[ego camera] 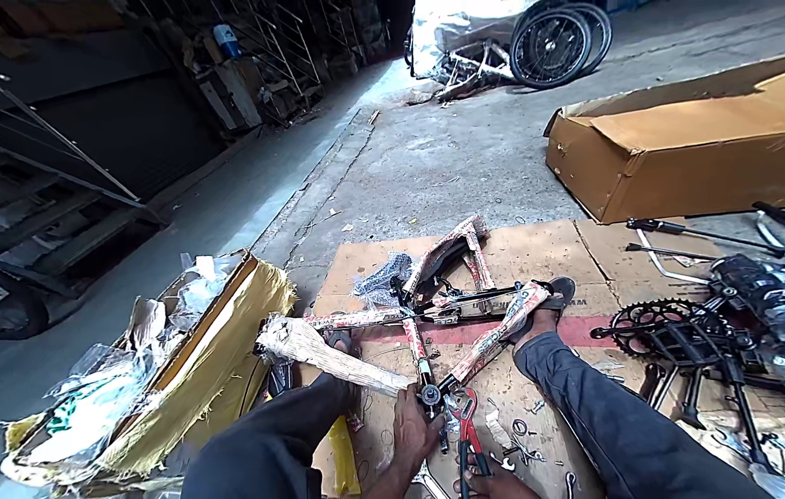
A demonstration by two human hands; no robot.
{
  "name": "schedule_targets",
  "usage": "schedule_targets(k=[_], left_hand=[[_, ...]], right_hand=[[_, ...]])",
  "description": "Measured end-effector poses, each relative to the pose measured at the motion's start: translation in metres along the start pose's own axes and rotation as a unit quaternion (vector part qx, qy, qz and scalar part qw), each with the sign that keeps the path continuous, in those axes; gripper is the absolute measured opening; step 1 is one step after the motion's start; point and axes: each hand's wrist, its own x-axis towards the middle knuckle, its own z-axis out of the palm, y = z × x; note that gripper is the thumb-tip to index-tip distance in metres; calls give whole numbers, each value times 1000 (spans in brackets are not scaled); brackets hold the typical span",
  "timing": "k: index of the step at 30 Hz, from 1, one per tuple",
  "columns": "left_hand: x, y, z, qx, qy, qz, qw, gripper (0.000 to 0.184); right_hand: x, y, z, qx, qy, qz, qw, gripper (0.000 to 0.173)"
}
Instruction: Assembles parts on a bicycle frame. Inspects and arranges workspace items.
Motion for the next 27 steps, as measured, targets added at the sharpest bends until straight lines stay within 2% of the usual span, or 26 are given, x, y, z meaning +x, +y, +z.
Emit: schedule_targets(k=[1, 2, 3, 5, 6, 7, 11, 17, 22, 27], left_hand=[[-14, 0, 11, -93, 0, -66, 994, 68], [-25, 1, 21, -212, -26, -134, 968, 48], [-31, 4, 28, -351, -72, -195, 913, 33], [-29, 10, 32, -555, -164, -243, 779, 43], [-25, 11, 34, -603, -180, -241, 739, 45], [-21, 11, 36, -623, -183, -235, 724, 44], [-7, 15, 46, -640, -136, -228, 721, 40], [2, 15, 51, -703, -118, -248, 656, 38], [6, 15, 61, -718, -94, -288, 627, 40], [7, 18, 63, -755, -75, -285, 586, 40]], right_hand=[[-3, 1, -1, 1, -17, 2, 1000, 40], [-5, 2, -3, -4, -36, 6, 999, 41], [-5, 1, -5, -9, -50, 12, 999, 42], [1, -2, -11, -19, -73, 21, 997, 47], [6, -4, -16, -22, -85, 23, 996, 51], [11, -6, -21, -30, -98, 23, 995, 53], [25, -27, -48, -95, -144, 32, 984, 53], [50, -77, -83, -182, -193, 109, 958, 53], [71, -113, -109, -227, -243, 168, 928, 53], [91, -141, -116, -286, -267, 205, 897, 49]])
